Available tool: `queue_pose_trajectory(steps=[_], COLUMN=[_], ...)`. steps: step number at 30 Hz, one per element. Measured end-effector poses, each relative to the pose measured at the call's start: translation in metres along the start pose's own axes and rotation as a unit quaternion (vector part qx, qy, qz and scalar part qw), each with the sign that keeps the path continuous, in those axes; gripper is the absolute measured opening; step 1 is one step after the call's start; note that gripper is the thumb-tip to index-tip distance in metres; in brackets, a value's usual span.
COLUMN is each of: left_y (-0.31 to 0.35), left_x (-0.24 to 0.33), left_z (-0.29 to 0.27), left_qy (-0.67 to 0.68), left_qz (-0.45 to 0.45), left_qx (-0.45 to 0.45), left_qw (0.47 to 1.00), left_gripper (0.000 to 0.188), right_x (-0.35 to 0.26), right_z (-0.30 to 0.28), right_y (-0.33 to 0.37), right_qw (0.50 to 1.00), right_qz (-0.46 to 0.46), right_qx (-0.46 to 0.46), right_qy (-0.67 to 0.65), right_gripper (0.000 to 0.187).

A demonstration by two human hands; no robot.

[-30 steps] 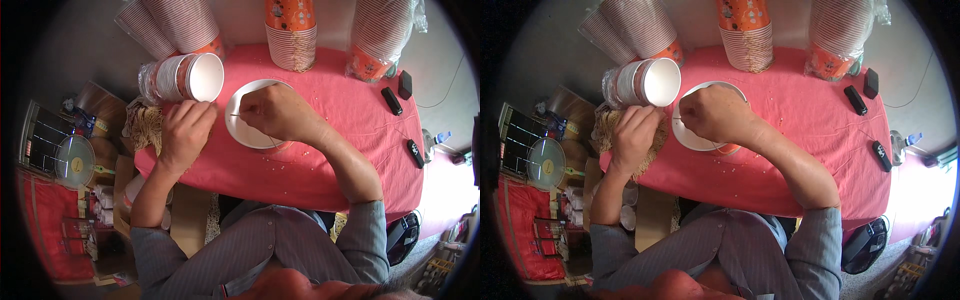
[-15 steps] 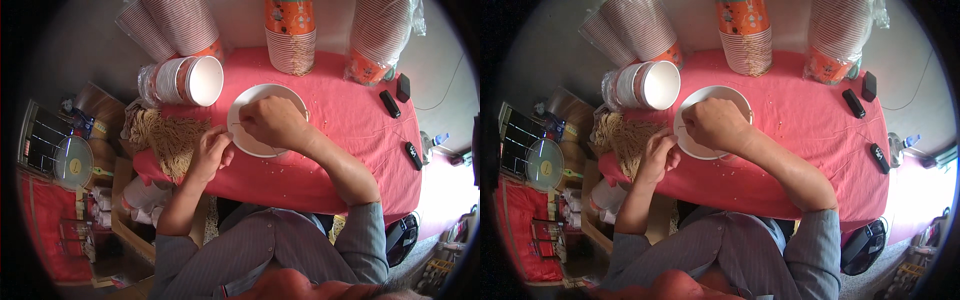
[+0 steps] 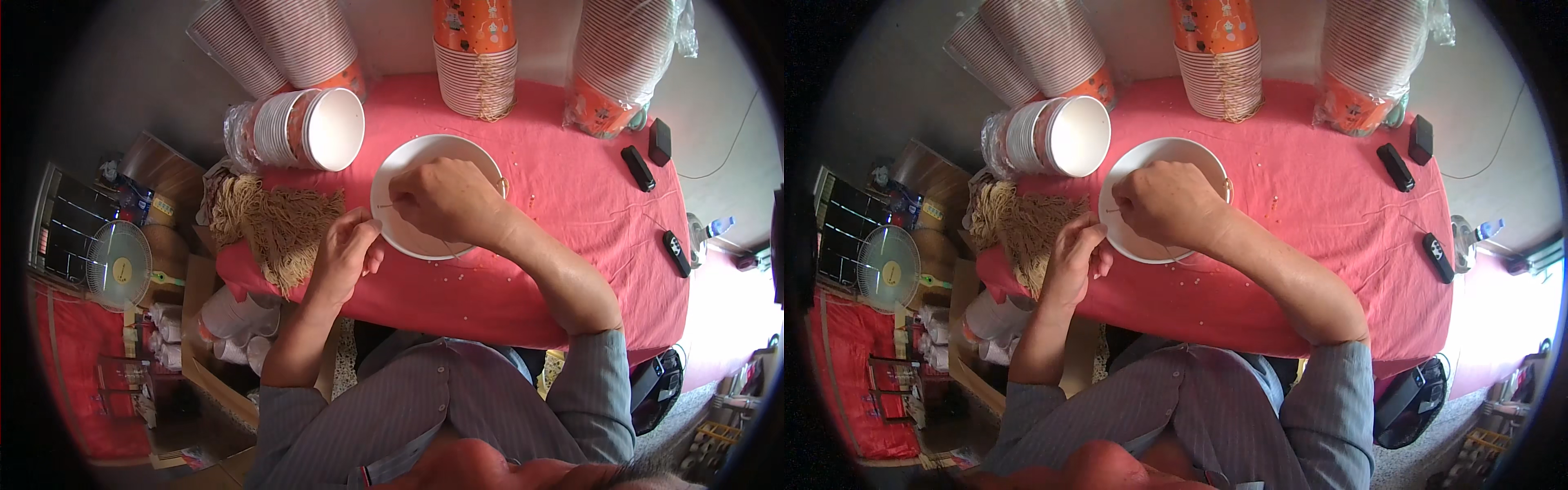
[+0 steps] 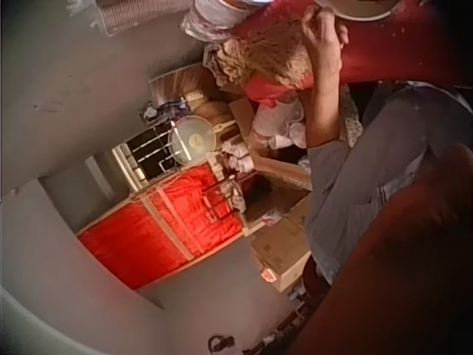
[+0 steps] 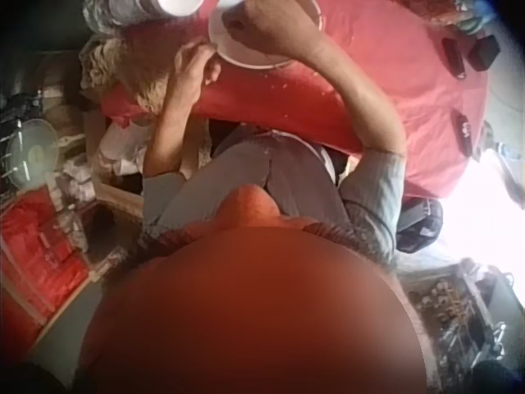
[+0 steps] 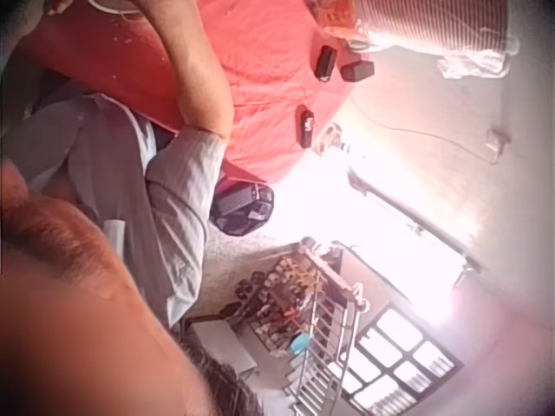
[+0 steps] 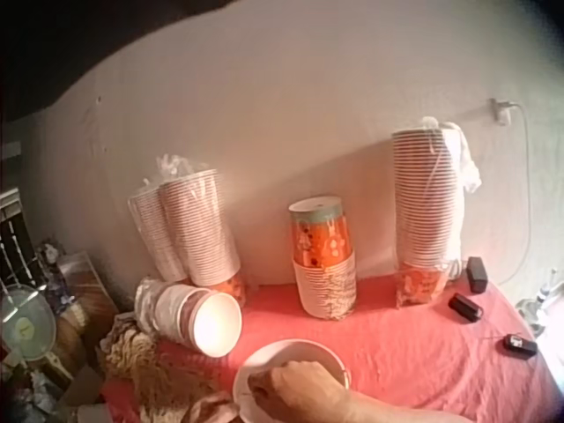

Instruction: Attaching wire handles or ties to printed paper bowls in a manufacturing environment.

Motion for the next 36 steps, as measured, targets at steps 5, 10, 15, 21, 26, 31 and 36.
queue_pose_trajectory(steps=[5,10,15,21,26,31,36], left_y=[0.001,0.003,0.002,-0.001,-0.001,-0.006,-0.009], left_x=[0.002,0.000,0.000,-0.001,0.002,-0.001,-0.001], left_z=[0.004,0.004,0.003,-0.001,-0.007,-0.022,-0.013], left_qy=[-0.002,-0.004,-0.007,-0.010,-0.064,-0.263,-0.394], left_qz=[-0.010,-0.008,-0.009,-0.005,0.014,0.210,0.341], left_qx=[0.009,-0.001,-0.001,-0.017,-0.021,0.044,0.031], left_qw=[1.000,1.000,1.000,1.000,0.998,0.940,0.853], left_gripper=[0.021,0.022,0.023,0.024,0.022,0.020,0.028], right_x=[-0.001,-0.002,-0.004,-0.007,-0.010,-0.010,-0.012], right_z=[0.000,0.000,-0.001,0.004,0.006,0.010,0.009], right_y=[0.000,0.000,-0.002,-0.006,-0.012,-0.014,-0.016], right_qw=[1.000,1.000,1.000,1.000,0.999,0.999,0.999], right_qz=[0.001,0.000,0.003,0.002,0.000,0.009,0.008], right_qx=[0.001,-0.005,-0.019,-0.022,-0.031,-0.032,-0.041], right_qy=[0.003,0.009,0.008,0.010,0.006,0.023,0.025], right_gripper=[0.019,0.020,0.021,0.023,0.024,0.024,0.023])
Point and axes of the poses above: each hand's wrist, its own y-axis away from the middle knuckle, its own z-axis out of the palm, x = y × z, the point moved 2 cm from there along -y, towards the middle knuckle, and after that the axes turned 15 degrees about y, right-handed, at the moved point
